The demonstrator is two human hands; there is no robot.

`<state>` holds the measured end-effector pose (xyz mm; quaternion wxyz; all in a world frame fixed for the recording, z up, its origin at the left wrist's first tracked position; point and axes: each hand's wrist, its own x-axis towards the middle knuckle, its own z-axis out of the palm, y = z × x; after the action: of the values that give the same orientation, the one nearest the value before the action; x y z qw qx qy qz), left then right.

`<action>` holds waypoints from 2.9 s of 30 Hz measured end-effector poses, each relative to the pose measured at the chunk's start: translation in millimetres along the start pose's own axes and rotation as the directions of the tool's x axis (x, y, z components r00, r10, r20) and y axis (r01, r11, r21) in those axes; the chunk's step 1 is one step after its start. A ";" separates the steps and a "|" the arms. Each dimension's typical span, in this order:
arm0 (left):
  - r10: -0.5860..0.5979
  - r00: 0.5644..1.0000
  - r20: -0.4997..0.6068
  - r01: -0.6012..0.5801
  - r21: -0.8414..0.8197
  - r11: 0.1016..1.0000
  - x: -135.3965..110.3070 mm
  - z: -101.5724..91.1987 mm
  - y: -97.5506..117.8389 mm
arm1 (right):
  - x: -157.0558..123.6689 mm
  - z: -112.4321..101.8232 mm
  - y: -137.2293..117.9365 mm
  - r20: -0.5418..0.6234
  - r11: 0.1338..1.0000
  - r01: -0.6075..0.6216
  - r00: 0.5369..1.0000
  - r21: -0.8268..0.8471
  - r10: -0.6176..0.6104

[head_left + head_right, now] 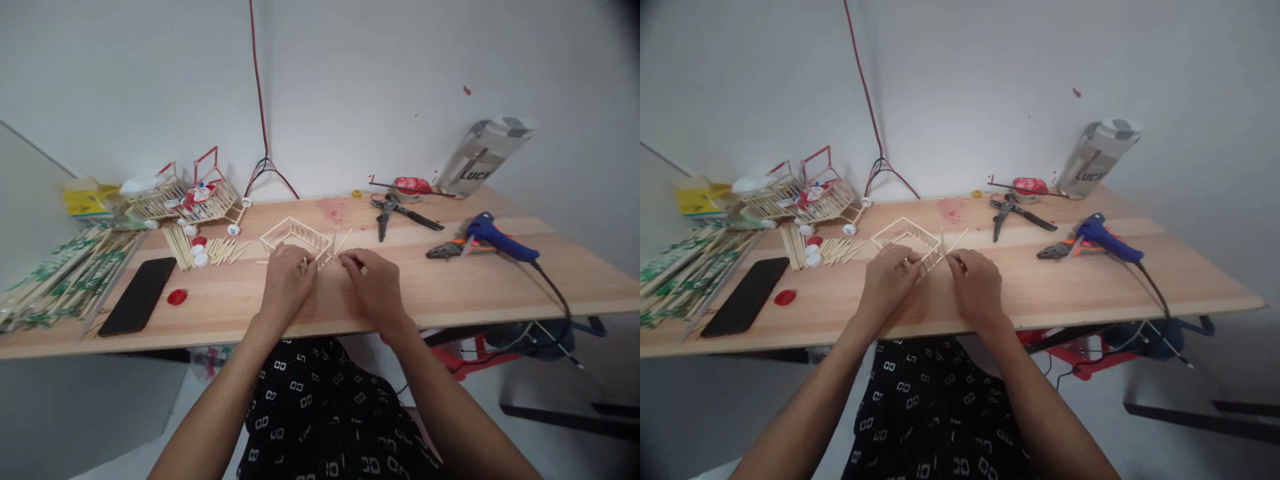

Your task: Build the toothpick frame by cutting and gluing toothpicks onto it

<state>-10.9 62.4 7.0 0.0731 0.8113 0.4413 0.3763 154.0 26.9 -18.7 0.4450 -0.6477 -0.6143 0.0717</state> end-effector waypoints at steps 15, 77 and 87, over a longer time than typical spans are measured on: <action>0.053 0.999 -0.002 -0.053 -0.056 0.997 0.4 -2.2 -5.0 | 27.5 -177.6 143.1 -0.263 0.710 -0.288 0.953 -0.643 0.148; -0.020 0.977 0.211 0.049 -0.132 0.990 8.8 -96.0 40.8 | -38.4 -99.0 3.9 0.400 0.973 -0.142 0.915 0.183 0.059; -0.031 0.979 0.200 0.058 -0.129 0.990 7.3 -96.8 42.5 | -36.9 -100.2 0.2 0.398 0.976 -0.170 0.912 0.138 0.102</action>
<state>-45.8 21.8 98.5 0.1796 0.8279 0.4235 0.3210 209.5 -53.7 24.0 0.3616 -0.6218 -0.6352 0.2814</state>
